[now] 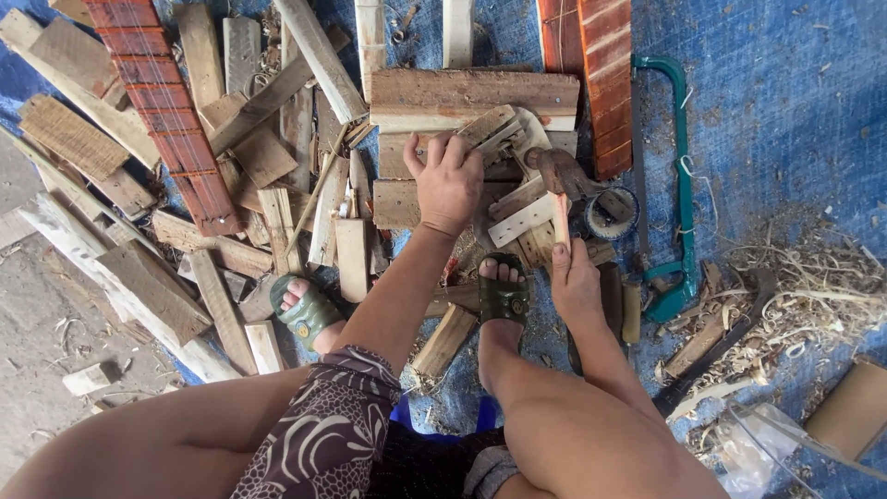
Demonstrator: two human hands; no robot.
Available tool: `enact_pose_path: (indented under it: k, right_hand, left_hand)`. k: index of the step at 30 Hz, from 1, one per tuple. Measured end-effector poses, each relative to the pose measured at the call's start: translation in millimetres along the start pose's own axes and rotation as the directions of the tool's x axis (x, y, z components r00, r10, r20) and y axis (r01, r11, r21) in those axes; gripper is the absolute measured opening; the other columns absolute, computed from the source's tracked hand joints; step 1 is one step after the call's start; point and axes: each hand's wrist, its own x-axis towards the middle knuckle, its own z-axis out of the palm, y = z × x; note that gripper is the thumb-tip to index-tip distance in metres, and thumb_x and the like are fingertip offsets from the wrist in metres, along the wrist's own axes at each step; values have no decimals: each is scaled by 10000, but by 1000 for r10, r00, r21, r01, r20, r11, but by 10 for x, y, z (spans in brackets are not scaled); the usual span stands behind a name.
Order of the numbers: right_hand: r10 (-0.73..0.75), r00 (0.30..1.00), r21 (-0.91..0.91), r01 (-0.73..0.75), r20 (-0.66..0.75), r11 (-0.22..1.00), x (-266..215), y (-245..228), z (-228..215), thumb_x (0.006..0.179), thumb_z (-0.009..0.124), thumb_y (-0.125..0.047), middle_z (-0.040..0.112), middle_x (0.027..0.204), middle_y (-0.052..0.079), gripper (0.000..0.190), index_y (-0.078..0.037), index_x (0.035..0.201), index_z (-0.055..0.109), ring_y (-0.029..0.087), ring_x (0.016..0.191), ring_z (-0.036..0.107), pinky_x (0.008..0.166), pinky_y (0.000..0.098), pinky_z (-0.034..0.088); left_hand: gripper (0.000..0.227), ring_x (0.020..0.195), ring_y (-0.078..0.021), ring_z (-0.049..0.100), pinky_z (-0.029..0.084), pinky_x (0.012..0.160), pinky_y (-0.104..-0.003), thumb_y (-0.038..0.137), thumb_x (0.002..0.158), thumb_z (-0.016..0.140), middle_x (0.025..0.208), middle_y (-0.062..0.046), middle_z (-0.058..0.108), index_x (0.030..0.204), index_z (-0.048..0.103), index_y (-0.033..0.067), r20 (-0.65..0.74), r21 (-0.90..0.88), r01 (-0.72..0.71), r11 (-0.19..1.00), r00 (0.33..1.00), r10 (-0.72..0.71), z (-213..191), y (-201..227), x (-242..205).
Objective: Shaping and assembling the wooden body of a stringed instrument using a hammer, saw, and other hand tools.
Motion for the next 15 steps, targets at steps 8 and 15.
enact_pose_path:
  k: [8,15]
  right_hand:
    - [-7,1000,-46,8,22,999,62,21,-135,1158,287,-459,658,739,280,578,36,1192,584,473,620,667,449,473,550]
    - [-60,997,-116,65,43,991,-101,-580,-407,1144,366,-429,686,695,189,444,-54,1124,605,412,614,686,463,467,526]
  left_hand:
    - [189,1214,-232,558,255,1108,-614,194,817,724,1133,-37,632,1005,740,183,55,25,81,996,995,-82,-279,-9,-105]
    - [290,1234,-285,571,448,976,-463,229,769,835,1262,-26,610,1040,740,190,125,-91,106,990,988,-95,-157,-134,-257]
